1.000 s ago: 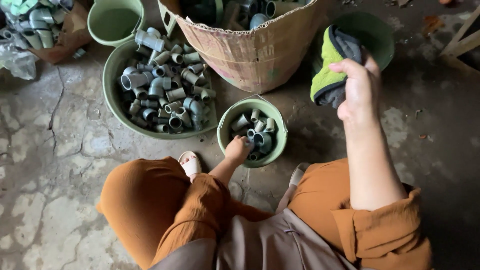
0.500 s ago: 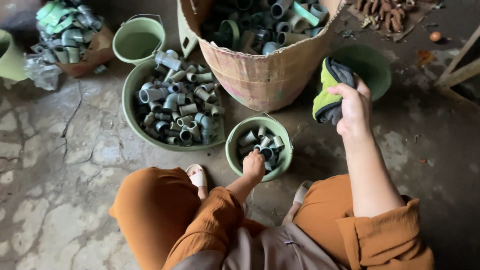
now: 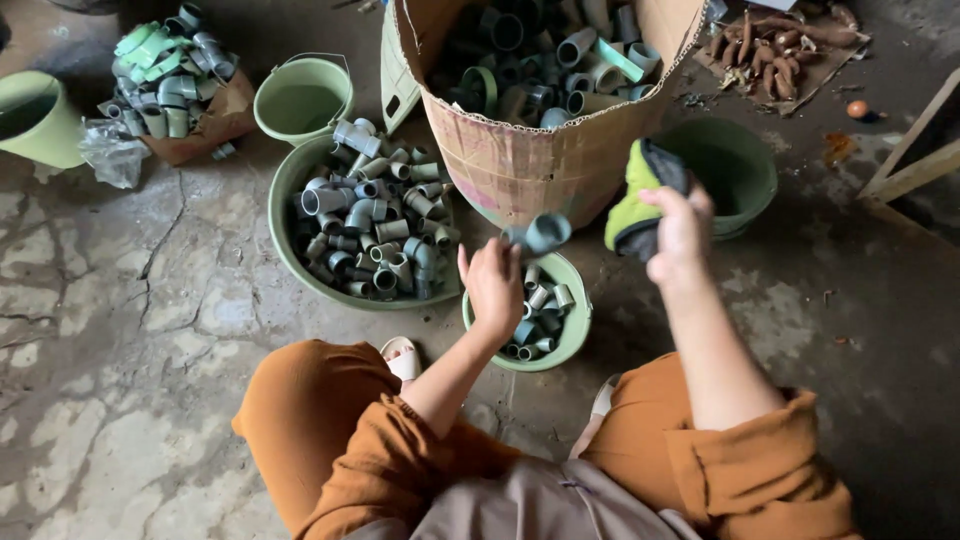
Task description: The person sits on the floor and wipes small grey plastic pipe fittings with a green and black sponge. They pick each fitting from a green basin, wipe it, and place it into a cardboard box.
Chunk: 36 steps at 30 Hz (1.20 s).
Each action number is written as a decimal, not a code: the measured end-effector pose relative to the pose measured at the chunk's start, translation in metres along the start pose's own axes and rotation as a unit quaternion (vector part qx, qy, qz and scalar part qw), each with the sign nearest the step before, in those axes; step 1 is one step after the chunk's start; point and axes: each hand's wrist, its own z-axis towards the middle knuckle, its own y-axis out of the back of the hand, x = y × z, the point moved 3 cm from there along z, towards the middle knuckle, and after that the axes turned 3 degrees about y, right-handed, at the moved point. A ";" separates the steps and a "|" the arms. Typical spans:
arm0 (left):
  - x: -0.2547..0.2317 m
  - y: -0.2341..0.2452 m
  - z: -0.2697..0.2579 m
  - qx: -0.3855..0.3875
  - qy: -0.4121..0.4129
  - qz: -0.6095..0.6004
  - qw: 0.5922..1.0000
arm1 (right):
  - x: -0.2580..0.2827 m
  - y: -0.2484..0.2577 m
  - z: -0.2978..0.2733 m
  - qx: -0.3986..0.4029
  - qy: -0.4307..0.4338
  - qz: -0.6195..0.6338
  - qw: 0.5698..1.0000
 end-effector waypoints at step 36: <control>-0.143 0.155 0.042 0.028 -0.416 -0.040 0.908 | 0.075 -0.040 -0.110 0.336 0.393 -0.298 0.802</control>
